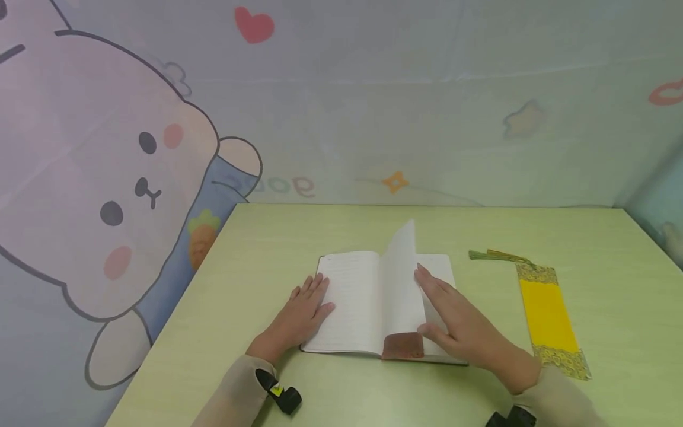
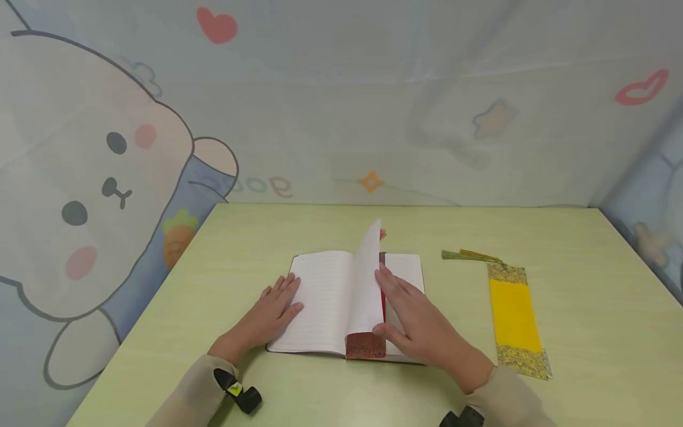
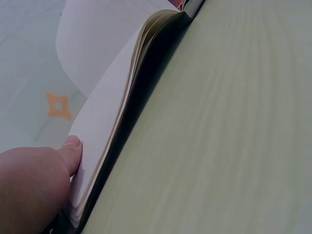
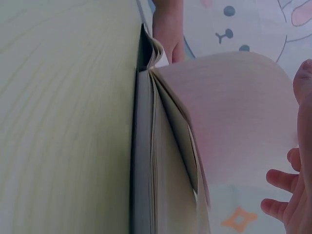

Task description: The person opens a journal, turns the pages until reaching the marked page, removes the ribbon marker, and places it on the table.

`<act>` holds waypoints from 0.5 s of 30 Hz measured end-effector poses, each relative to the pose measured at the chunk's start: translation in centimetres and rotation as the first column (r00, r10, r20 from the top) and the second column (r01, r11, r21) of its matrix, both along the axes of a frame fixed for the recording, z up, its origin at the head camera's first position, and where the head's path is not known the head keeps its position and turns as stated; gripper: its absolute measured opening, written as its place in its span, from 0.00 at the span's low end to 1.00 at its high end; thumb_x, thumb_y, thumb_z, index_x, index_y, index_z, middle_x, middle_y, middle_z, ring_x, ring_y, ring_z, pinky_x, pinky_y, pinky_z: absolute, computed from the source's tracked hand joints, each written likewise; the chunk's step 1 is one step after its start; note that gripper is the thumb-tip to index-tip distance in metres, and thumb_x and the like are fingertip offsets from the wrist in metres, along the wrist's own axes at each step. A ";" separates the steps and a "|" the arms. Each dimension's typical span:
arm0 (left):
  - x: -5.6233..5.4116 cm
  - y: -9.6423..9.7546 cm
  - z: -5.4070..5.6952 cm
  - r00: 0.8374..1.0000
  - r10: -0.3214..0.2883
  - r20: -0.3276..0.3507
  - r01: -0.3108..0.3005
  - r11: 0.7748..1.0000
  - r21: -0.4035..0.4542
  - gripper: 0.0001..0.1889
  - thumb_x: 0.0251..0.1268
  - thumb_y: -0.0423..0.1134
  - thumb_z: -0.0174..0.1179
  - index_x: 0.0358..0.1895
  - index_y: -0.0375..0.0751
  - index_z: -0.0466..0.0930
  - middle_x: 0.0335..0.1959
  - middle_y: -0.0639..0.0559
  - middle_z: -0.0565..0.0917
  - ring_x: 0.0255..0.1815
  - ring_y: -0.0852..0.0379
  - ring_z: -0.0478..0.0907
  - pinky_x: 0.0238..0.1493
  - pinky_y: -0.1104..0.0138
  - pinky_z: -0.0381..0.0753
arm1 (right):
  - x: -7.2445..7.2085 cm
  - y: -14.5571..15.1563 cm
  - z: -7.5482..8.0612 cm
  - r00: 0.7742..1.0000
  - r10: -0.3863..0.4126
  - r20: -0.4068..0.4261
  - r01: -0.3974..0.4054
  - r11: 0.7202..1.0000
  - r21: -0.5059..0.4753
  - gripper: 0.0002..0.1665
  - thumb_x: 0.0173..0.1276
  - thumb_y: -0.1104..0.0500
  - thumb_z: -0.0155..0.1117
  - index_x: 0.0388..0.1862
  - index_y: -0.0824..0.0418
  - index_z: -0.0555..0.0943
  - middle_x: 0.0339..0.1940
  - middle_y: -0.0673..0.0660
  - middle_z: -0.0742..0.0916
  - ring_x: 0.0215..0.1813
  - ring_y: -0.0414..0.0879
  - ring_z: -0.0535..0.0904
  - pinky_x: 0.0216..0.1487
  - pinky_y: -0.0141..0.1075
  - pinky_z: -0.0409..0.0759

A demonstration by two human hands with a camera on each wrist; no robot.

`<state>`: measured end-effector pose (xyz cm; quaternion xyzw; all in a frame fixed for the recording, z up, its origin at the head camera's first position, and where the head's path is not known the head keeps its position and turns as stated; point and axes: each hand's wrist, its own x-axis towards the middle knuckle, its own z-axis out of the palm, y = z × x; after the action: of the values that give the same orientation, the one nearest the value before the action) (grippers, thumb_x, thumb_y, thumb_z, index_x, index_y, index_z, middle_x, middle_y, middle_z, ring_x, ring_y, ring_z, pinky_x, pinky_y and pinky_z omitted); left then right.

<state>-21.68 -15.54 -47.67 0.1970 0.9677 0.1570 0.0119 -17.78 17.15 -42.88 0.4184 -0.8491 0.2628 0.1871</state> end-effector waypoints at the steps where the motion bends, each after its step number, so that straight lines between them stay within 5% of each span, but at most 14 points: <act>1: 0.0 0.0 0.0 1.000 -0.002 -0.003 0.002 1.000 -0.001 0.33 0.73 0.54 0.40 0.73 0.37 0.49 0.74 0.44 0.49 0.74 0.45 0.43 0.69 0.50 0.44 | 0.0 -0.3 0.1 1.000 0.009 -0.004 -0.009 1.000 0.002 0.46 0.71 0.37 0.43 0.73 0.69 0.49 0.73 0.64 0.59 0.71 0.53 0.57 0.70 0.30 0.46; 10: -0.1 -0.2 -0.2 1.000 -0.016 0.007 0.016 1.000 0.010 0.33 0.73 0.54 0.39 0.73 0.38 0.48 0.74 0.44 0.48 0.74 0.47 0.41 0.70 0.50 0.44 | 0.4 -2.8 0.5 0.996 0.025 0.089 -0.027 1.000 0.013 0.56 0.61 0.42 0.63 0.75 0.64 0.44 0.68 0.58 0.67 0.65 0.49 0.65 0.67 0.31 0.56; 15: -0.1 -0.3 0.0 1.000 -0.005 0.029 0.005 1.000 0.009 0.33 0.73 0.55 0.38 0.73 0.39 0.48 0.74 0.46 0.47 0.74 0.48 0.40 0.70 0.51 0.43 | 0.3 -4.2 0.2 0.996 0.089 0.013 -0.089 0.995 0.040 0.58 0.57 0.41 0.66 0.73 0.68 0.48 0.70 0.60 0.64 0.68 0.51 0.62 0.67 0.36 0.57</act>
<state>-21.76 -15.83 -47.63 0.1971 0.9662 0.1639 0.0255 -17.51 12.96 -42.68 0.4580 -0.8357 0.2559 0.1622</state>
